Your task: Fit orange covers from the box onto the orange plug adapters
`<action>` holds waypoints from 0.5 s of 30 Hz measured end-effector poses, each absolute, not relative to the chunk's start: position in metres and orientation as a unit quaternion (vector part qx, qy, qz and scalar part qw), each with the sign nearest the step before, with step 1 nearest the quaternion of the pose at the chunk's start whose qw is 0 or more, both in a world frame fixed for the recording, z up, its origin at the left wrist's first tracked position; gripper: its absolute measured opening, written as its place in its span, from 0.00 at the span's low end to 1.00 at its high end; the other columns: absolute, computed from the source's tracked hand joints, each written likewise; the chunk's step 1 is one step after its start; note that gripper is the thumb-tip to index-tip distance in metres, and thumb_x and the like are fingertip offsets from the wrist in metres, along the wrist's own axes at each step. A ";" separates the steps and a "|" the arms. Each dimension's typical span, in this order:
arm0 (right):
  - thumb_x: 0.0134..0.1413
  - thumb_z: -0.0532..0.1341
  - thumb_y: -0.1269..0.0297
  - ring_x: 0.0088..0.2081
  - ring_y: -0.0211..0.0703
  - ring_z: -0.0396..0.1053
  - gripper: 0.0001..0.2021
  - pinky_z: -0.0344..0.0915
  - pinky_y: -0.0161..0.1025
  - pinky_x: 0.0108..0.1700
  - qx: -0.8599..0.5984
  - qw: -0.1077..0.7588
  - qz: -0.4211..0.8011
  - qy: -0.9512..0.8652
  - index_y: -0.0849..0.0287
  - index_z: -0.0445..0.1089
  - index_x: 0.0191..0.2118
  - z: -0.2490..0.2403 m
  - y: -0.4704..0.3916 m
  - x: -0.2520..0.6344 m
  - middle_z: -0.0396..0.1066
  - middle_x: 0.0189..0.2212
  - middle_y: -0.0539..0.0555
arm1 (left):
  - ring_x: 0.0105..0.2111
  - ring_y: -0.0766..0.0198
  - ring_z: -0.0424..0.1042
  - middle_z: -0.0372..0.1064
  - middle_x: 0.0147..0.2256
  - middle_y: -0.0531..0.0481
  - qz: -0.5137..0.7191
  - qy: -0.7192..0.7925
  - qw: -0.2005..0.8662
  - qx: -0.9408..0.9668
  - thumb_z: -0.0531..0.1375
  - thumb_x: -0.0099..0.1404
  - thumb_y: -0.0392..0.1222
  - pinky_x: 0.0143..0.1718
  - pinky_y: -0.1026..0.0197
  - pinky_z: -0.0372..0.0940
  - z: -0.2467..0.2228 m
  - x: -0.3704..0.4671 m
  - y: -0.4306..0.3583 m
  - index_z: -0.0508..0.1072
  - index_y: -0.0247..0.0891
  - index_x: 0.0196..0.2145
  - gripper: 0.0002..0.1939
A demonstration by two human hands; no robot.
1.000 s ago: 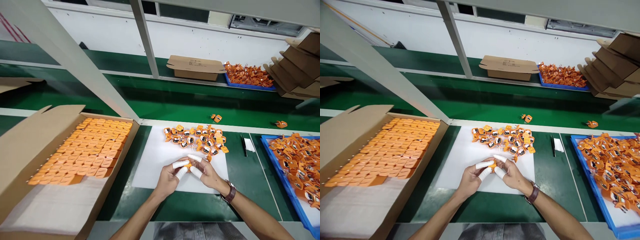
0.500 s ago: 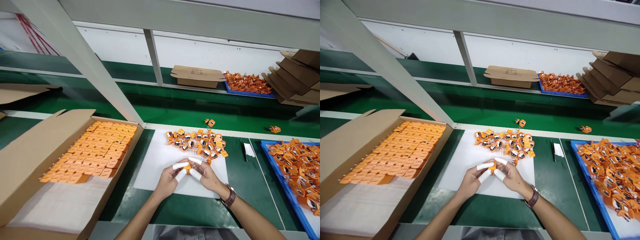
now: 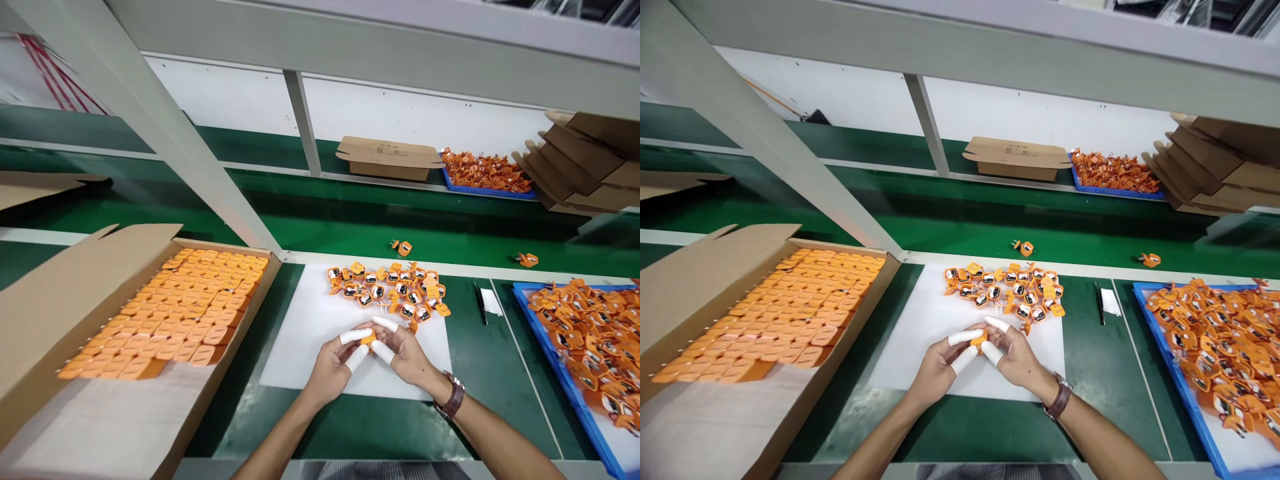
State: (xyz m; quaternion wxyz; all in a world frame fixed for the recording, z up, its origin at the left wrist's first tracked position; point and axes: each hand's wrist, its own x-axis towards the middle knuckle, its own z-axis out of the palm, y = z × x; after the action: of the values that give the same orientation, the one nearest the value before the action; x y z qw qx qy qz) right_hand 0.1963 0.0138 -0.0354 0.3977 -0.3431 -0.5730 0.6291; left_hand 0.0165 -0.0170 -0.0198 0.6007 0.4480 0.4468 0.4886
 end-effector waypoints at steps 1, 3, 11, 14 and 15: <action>0.63 0.64 0.55 0.45 0.44 0.75 0.24 0.73 0.47 0.51 -0.344 0.400 0.620 -0.580 0.52 0.63 0.62 -0.036 0.012 0.196 0.75 0.46 0.55 | 0.53 0.48 0.76 0.75 0.54 0.39 0.489 0.450 0.600 0.445 0.68 0.61 0.48 0.57 0.48 0.71 -0.019 0.017 -0.017 0.80 0.38 0.46 0.17; 0.65 0.62 0.54 0.45 0.45 0.75 0.24 0.73 0.48 0.51 -0.346 0.393 0.603 -0.602 0.51 0.61 0.63 -0.032 0.009 0.197 0.75 0.47 0.56 | 0.52 0.49 0.77 0.76 0.53 0.39 0.494 0.453 0.598 0.439 0.69 0.60 0.49 0.56 0.49 0.71 -0.019 0.017 -0.017 0.81 0.38 0.45 0.17; 0.68 0.58 0.59 0.55 0.53 0.69 0.23 0.65 0.53 0.60 -0.424 0.271 0.260 -0.824 0.49 0.61 0.66 0.062 0.043 0.238 0.71 0.54 0.59 | 0.35 0.59 0.78 0.76 0.52 0.38 0.534 0.446 0.549 0.462 0.66 0.63 0.49 0.42 0.57 0.75 -0.027 0.021 -0.020 0.80 0.37 0.43 0.15; 0.67 0.57 0.58 0.59 0.53 0.67 0.23 0.63 0.52 0.61 -0.462 0.271 0.177 -0.825 0.53 0.61 0.66 0.083 0.105 0.245 0.68 0.59 0.60 | 0.33 0.62 0.76 0.75 0.52 0.37 0.535 0.439 0.531 0.489 0.64 0.64 0.48 0.40 0.59 0.75 -0.029 0.025 -0.020 0.79 0.37 0.43 0.14; 0.67 0.57 0.58 0.58 0.54 0.67 0.25 0.64 0.52 0.60 -0.483 0.246 0.165 -0.824 0.56 0.60 0.66 0.085 0.129 0.244 0.68 0.58 0.62 | 0.32 0.62 0.76 0.75 0.52 0.37 0.533 0.437 0.528 0.496 0.64 0.64 0.48 0.39 0.59 0.74 -0.029 0.026 -0.020 0.79 0.37 0.43 0.14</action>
State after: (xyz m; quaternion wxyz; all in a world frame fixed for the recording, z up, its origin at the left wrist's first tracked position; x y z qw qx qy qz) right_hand 0.2439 0.1285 0.0848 0.2461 -0.4826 -0.8243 0.1646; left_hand 0.0261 -0.0202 -0.0289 0.5282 0.4956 0.4374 0.5330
